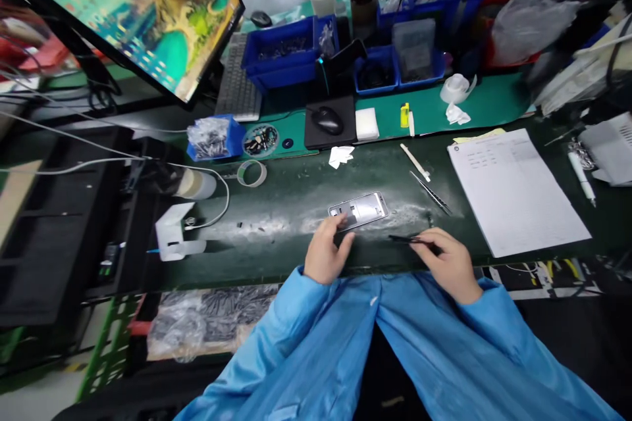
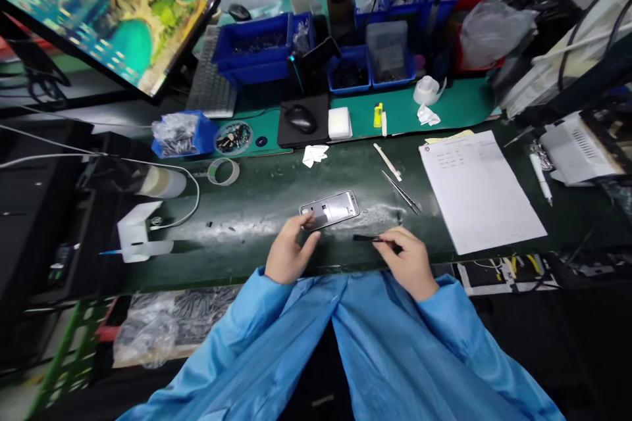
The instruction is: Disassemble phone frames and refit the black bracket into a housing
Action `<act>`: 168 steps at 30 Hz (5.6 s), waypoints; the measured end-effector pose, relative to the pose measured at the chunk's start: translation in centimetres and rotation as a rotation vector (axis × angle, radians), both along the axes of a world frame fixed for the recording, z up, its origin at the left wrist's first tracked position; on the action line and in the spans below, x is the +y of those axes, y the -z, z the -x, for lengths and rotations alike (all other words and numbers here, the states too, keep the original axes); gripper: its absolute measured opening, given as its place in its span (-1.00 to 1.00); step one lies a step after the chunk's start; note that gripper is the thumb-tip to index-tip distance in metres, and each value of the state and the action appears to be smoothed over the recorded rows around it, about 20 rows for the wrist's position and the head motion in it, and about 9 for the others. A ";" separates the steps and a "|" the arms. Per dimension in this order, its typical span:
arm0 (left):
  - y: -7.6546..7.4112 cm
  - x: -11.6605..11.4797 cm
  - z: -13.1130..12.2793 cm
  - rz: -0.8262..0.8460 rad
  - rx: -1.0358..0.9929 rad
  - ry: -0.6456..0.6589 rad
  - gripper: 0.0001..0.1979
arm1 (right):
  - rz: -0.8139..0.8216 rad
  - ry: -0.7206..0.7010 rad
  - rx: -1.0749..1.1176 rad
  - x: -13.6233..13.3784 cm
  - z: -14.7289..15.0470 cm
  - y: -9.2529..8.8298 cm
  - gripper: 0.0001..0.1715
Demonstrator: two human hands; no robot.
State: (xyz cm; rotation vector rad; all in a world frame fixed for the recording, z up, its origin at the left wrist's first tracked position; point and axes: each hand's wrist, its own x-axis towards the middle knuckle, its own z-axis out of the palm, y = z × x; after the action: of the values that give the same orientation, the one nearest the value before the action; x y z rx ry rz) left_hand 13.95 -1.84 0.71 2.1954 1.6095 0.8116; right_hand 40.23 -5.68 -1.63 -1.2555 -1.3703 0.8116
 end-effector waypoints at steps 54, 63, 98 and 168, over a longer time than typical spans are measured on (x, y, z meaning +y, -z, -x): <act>-2.6 -5.0 -3.6 0.760 -1.125 0.051 -0.48 | -0.008 0.005 0.306 0.7 1.5 -3.9 -0.67; -2.8 -5.3 -3.8 0.739 -1.117 0.087 -0.46 | -0.107 -0.105 0.155 -0.1 2.4 -4.2 -0.71; -3.0 -5.2 -3.2 0.286 -0.619 -0.009 -0.79 | 0.068 -0.180 0.143 -0.3 2.4 -4.0 -0.53; -1.1 -2.3 -2.3 0.359 -1.239 -0.482 -0.62 | 0.307 -0.189 0.600 0.2 2.8 -1.8 -0.13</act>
State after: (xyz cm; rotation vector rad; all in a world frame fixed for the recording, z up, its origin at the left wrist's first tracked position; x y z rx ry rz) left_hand 16.23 -4.14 1.77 0.6748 1.3627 1.4402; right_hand 37.45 -5.51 0.21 -0.9930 -0.9006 1.4383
